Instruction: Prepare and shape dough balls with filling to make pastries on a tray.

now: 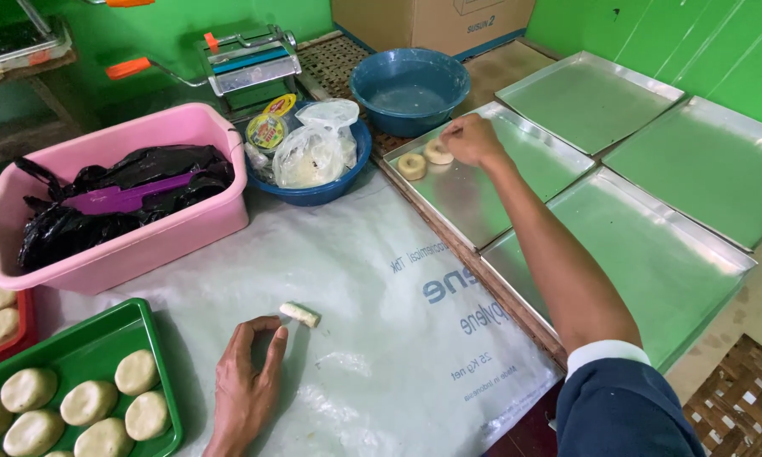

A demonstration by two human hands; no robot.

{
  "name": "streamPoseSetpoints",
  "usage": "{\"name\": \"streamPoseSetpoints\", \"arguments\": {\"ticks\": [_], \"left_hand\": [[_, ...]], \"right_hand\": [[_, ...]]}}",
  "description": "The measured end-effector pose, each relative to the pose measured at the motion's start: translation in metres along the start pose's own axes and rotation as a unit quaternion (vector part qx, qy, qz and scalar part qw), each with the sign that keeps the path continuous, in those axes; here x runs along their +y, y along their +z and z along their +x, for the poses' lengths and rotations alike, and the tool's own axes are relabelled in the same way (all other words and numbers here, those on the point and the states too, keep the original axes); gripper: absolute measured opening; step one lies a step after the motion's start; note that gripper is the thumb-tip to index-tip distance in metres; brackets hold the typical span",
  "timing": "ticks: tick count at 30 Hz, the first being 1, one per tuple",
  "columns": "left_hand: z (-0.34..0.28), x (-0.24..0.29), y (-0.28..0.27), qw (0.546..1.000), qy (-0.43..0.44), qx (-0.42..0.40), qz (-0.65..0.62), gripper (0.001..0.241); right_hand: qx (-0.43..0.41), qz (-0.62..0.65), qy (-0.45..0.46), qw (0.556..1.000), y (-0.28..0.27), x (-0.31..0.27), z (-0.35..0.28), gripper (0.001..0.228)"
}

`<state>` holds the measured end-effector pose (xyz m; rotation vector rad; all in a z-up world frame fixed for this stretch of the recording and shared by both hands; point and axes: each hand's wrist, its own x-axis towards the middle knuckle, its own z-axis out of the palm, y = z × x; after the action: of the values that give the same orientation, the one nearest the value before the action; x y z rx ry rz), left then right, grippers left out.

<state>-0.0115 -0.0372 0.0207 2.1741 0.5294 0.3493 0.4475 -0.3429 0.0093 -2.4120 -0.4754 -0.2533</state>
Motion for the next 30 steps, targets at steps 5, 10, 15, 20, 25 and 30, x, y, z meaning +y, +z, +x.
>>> {"name": "streamPoseSetpoints", "arguments": {"ticks": [5, 10, 15, 20, 25, 30], "left_hand": [[0.001, 0.004, -0.001, 1.0, -0.016, -0.012, 0.005, 0.032], [0.001, -0.004, 0.002, 1.0, 0.016, 0.007, -0.002, 0.03], [0.001, -0.01, 0.003, 0.986, 0.145, 0.04, -0.065, 0.024], [-0.001, -0.01, -0.004, 0.983, 0.161, 0.049, -0.074, 0.023], [-0.004, -0.008, -0.008, 0.977, 0.183, 0.068, -0.083, 0.023], [-0.003, -0.019, 0.002, 0.975, 0.182, 0.054, -0.114, 0.029]], "right_hand": [[-0.025, -0.094, 0.012, 0.995, -0.042, -0.079, -0.032, 0.017], [-0.157, -0.144, -0.055, 0.976, -0.051, -0.116, -0.047, 0.017], [-0.176, 0.02, -0.234, 0.956, -0.06, -0.193, -0.079, 0.004], [-0.188, -0.02, -0.306, 0.933, -0.045, -0.296, -0.13, 0.009], [-0.252, -0.034, -0.36, 0.898, -0.005, -0.37, -0.166, 0.012], [-0.326, 0.051, -0.446, 0.832, 0.057, -0.428, -0.197, 0.004]]}}
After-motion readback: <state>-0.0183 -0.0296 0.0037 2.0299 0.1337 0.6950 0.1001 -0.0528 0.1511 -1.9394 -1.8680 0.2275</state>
